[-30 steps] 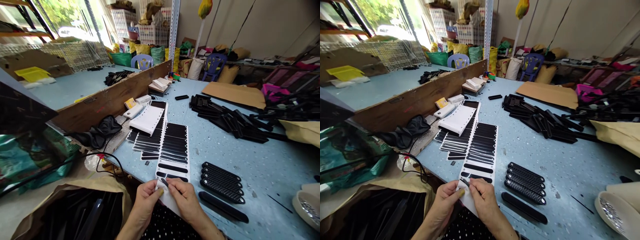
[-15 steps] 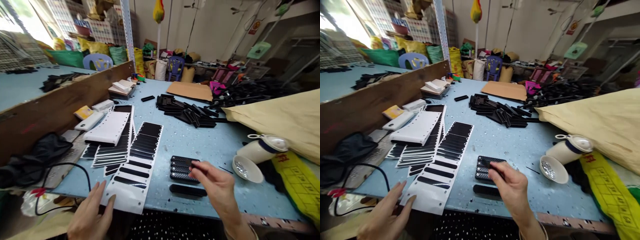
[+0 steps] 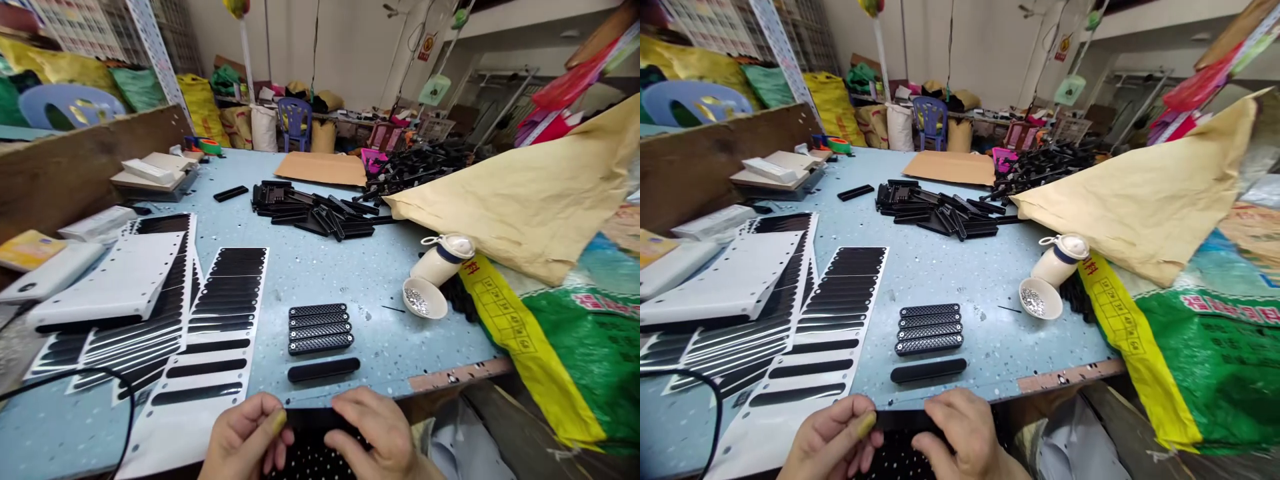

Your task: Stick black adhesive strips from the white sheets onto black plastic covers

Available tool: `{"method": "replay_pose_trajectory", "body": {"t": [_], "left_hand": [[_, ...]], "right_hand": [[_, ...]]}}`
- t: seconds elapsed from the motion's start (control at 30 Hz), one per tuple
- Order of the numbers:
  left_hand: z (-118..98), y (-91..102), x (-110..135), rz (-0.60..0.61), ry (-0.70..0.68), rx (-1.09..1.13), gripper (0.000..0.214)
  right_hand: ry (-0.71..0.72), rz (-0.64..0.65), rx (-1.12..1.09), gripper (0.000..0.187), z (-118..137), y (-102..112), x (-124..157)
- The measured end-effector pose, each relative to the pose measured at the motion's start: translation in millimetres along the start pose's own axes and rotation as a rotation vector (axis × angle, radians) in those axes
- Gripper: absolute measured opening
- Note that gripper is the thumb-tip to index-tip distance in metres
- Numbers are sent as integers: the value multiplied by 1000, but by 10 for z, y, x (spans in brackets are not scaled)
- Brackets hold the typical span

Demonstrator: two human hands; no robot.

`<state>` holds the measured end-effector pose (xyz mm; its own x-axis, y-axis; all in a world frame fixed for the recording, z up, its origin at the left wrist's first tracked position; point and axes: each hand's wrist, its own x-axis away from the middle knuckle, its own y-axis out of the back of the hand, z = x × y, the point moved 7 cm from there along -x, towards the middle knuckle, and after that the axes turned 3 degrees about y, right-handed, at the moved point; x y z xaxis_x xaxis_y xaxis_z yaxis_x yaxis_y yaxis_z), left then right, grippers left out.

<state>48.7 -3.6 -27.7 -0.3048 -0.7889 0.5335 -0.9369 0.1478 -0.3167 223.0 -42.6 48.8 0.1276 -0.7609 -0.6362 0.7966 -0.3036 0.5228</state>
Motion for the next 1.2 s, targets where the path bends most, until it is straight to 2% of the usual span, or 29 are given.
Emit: {"method": "replay_pose_trajectory", "body": {"t": [0.1,0.23,0.3,0.37,0.43,0.5,0.63,0.73,0.97,1.2], "left_hand": [[-46,-33,-72,31,2,9,33],[-20,-75,-115,31,-11,-29,35],[-44,14,-142,-54,-73,-117,34],[-126,187,-166,-208,-179,-207,37],[-237,353,-199,-354,-298,-296,40],[-345,420,-280,-415,-402,-426,35],[-471,311,-516,-395,-530,-706,24],[-511,203,-609,-378,-607,-806,24],[-531,85,-628,-378,-741,-917,19],[-515,80,-632,-367,-731,-903,18]], "right_hand": [[3,23,11,22,-54,137,35],[-16,74,-19,21,-134,129,75],[-45,76,-24,19,-208,157,63],[-99,57,-31,17,-338,241,25],[-185,39,-53,13,-536,337,-24],[-277,32,-72,9,-774,398,-68],[-365,42,-83,4,-1173,332,-115],[-358,76,-98,5,-1297,183,-127],[-332,131,-83,7,-1310,12,-206],[-255,170,-86,9,-1285,-54,-258]]}}
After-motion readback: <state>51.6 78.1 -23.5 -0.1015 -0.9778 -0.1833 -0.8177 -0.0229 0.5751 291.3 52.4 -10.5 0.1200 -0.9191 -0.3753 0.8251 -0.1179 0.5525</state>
